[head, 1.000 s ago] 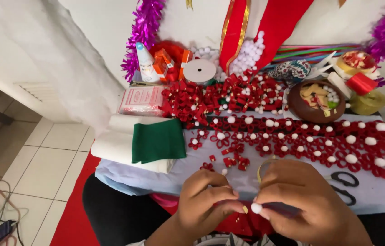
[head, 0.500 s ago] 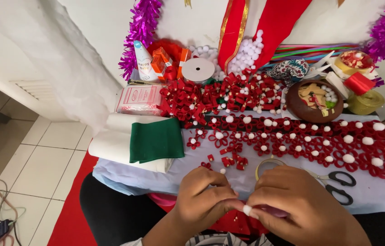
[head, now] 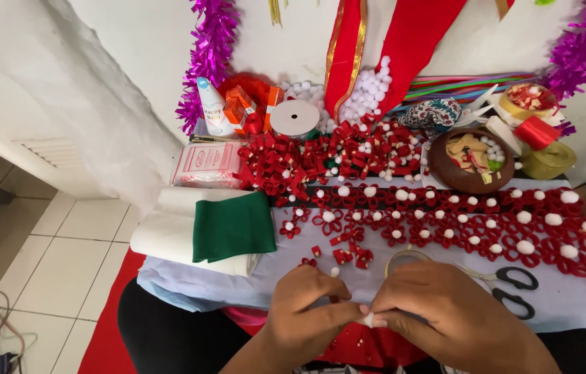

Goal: Cutting small pieces of tape and attaching them to red decorative flowers to create a garland or ornament.

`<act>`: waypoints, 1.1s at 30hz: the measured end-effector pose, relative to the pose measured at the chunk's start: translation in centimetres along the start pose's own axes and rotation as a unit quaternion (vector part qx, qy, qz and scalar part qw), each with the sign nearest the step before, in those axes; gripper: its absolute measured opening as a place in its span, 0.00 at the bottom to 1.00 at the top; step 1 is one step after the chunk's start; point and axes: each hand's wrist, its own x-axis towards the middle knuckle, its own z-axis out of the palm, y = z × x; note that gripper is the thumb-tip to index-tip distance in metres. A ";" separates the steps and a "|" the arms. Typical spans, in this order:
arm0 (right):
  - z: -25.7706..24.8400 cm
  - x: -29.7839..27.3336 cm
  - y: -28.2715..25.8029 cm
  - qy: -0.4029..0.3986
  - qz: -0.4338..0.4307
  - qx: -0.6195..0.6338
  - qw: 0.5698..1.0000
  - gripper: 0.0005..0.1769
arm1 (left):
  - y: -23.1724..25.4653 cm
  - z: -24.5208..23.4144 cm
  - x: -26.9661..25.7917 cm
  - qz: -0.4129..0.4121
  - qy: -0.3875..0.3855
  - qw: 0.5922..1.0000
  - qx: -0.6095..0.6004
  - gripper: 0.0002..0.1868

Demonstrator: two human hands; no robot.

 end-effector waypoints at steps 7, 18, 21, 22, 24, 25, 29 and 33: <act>0.9 0.2 0.9 0.023 -0.014 -0.004 1.000 0.03 | -1.6 0.7 -1.1 0.061 -0.002 0.998 -0.011 0.10; 1.5 0.9 2.0 0.011 -0.016 0.021 1.000 0.10 | -3.4 1.7 -3.8 -0.045 0.065 0.997 0.018 0.17; 1.2 1.2 1.2 0.002 -0.011 0.005 1.000 0.08 | -3.5 1.3 -4.0 -0.059 0.051 0.996 0.041 0.23; 1.2 1.3 1.2 0.001 -0.012 0.006 1.000 0.08 | -3.4 1.1 -3.9 -0.060 0.052 0.996 0.042 0.23; 1.2 1.4 1.3 -0.005 -0.050 0.024 0.998 0.07 | -3.0 0.8 -3.7 -0.063 0.058 0.995 0.046 0.24; 1.3 1.3 1.3 -0.006 -0.050 0.023 0.998 0.07 | -2.9 0.8 -3.6 -0.063 0.059 0.995 0.046 0.24; 1.6 1.1 1.6 -0.008 -0.011 0.014 1.000 0.09 | -2.8 0.8 -3.7 -0.081 0.074 0.992 0.065 0.28; 1.7 1.4 1.2 -0.005 -0.012 0.040 0.999 0.10 | -2.8 0.9 -4.1 -0.098 0.080 0.990 0.057 0.32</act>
